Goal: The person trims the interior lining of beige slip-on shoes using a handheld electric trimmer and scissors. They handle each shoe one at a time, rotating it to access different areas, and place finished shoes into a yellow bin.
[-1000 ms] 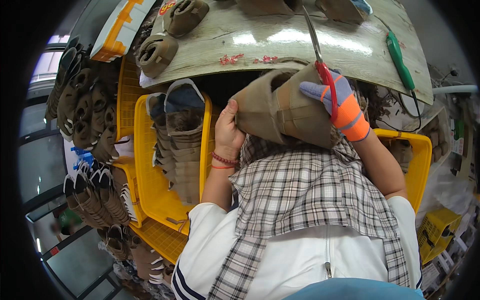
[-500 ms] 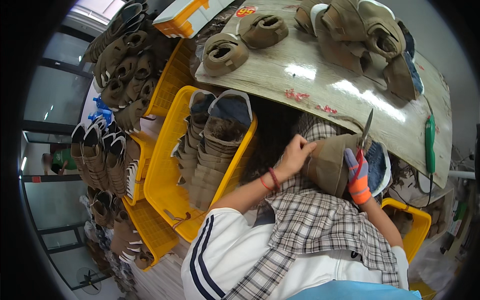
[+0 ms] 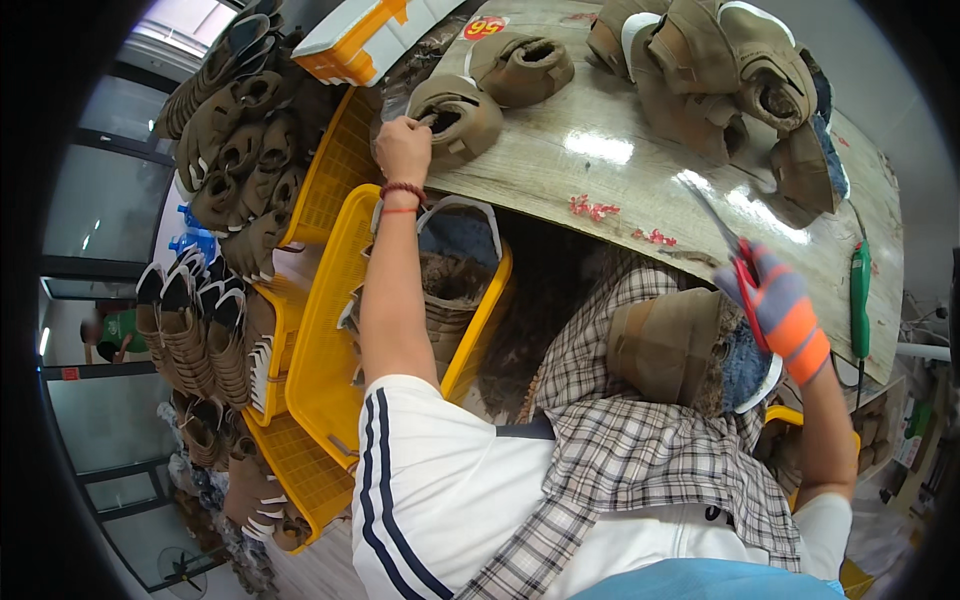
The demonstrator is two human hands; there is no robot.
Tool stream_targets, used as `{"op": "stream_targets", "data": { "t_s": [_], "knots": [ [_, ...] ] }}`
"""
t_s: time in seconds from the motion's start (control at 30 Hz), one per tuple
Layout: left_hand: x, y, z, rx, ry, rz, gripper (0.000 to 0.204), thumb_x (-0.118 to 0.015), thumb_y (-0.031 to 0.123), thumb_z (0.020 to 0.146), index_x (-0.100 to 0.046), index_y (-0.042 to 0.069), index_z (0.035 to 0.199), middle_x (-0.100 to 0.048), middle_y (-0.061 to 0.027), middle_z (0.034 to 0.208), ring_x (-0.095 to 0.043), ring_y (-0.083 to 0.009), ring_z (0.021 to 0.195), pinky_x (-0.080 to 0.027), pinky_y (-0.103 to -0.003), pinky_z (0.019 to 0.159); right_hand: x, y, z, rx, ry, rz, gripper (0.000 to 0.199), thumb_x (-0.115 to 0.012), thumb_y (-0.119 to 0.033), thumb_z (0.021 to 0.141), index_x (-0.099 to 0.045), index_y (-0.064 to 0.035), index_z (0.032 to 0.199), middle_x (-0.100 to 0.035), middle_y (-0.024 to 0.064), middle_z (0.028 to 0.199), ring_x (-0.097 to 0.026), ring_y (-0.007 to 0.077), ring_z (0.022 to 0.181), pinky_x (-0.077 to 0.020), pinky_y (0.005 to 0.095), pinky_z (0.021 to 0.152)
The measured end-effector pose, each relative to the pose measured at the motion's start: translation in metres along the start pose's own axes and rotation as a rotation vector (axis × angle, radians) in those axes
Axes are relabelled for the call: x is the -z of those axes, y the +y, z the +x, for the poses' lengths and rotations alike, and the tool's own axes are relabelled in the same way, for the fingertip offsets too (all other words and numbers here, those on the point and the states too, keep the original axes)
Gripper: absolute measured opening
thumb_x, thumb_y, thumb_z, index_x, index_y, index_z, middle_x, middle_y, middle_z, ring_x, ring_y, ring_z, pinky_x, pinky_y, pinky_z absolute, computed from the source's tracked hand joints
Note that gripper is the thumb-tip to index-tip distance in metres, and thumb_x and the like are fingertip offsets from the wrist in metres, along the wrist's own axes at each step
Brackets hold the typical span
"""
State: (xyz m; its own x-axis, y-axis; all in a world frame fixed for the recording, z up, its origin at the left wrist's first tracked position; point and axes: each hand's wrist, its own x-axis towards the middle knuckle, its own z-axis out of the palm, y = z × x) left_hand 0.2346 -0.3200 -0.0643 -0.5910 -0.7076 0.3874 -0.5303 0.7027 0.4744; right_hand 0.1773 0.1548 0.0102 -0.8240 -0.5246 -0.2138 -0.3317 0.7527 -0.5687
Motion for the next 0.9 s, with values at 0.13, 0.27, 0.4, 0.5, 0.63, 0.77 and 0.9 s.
{"op": "stream_targets", "data": {
  "t_s": [0.13,0.27,0.4,0.5,0.63,0.77,0.9],
  "knots": [
    [0.008,0.036,-0.057,-0.168,0.134,0.051,0.018,-0.057,0.018,0.074,-0.066,0.004,0.080,-0.059,-0.0173,0.084,-0.058,-0.0366,0.077,-0.047,-0.043,0.069,0.001,-0.082,0.044,0.283,-0.028,-0.358,0.069,-0.053,-0.065,0.075,-0.061,0.0000,0.096,-0.064,0.0193,0.090,-0.062,0.0352,0.082,-0.0482,0.0393,0.073],
    [0.019,0.072,-0.106,-0.182,0.094,0.015,0.016,-0.056,0.016,0.078,-0.066,0.004,0.083,-0.058,-0.0146,0.085,-0.058,-0.0349,0.076,-0.047,-0.042,0.068,-0.019,-0.129,0.072,0.321,-0.210,-0.599,0.054,-0.048,-0.054,0.082,-0.065,-0.0048,0.095,-0.065,0.0161,0.085,-0.063,0.0324,0.080,-0.0495,0.0387,0.070],
    [0.026,0.090,-0.139,-0.293,0.091,-0.029,0.012,-0.055,0.013,0.079,-0.058,0.002,0.079,-0.054,-0.0140,0.084,-0.058,-0.0356,0.067,-0.048,-0.043,0.059,-0.032,-0.128,0.080,0.288,-0.313,-0.759,0.050,-0.046,-0.055,0.082,-0.067,-0.0107,0.094,-0.066,0.0142,0.086,-0.063,0.0318,0.079,-0.0496,0.0383,0.070],
    [0.028,0.099,-0.159,-0.334,0.069,-0.056,0.011,-0.055,0.013,0.080,-0.058,0.002,0.079,-0.053,-0.0129,0.084,-0.058,-0.0345,0.064,-0.048,-0.042,0.056,-0.034,-0.126,0.071,0.298,-0.295,-0.774,0.046,-0.046,-0.050,0.083,-0.068,-0.0102,0.090,-0.066,0.0147,0.082,-0.063,0.0331,0.077,-0.0498,0.0385,0.068],
    [0.029,0.110,-0.176,-0.380,0.048,-0.083,0.010,-0.055,0.012,0.079,-0.057,0.002,0.080,-0.053,-0.0124,0.085,-0.058,-0.0334,0.062,-0.048,-0.040,0.054,-0.029,-0.123,0.056,0.289,-0.330,-0.777,0.042,-0.046,-0.043,0.084,-0.068,-0.0072,0.088,-0.066,0.0150,0.081,-0.064,0.0333,0.077,-0.0501,0.0396,0.067],
    [0.035,0.119,-0.181,-0.320,0.011,-0.100,0.010,-0.058,0.011,0.078,-0.061,0.002,0.082,-0.057,-0.0124,0.084,-0.059,-0.0331,0.071,-0.047,-0.040,0.062,-0.024,-0.114,0.046,0.270,-0.326,-0.785,0.041,-0.048,-0.040,0.084,-0.068,-0.0055,0.093,-0.066,0.0157,0.086,-0.065,0.0314,0.082,-0.0508,0.0395,0.068],
    [0.049,0.115,-0.182,-0.388,0.072,-0.100,0.010,-0.055,0.011,0.079,-0.058,0.001,0.079,-0.054,-0.0132,0.083,-0.058,-0.0339,0.065,-0.048,-0.041,0.057,-0.008,-0.096,0.026,0.306,-0.277,-0.711,0.054,-0.058,-0.058,0.076,-0.065,-0.0096,0.097,-0.066,0.0131,0.083,-0.064,0.0325,0.079,-0.0494,0.0381,0.067]
  ]
}}
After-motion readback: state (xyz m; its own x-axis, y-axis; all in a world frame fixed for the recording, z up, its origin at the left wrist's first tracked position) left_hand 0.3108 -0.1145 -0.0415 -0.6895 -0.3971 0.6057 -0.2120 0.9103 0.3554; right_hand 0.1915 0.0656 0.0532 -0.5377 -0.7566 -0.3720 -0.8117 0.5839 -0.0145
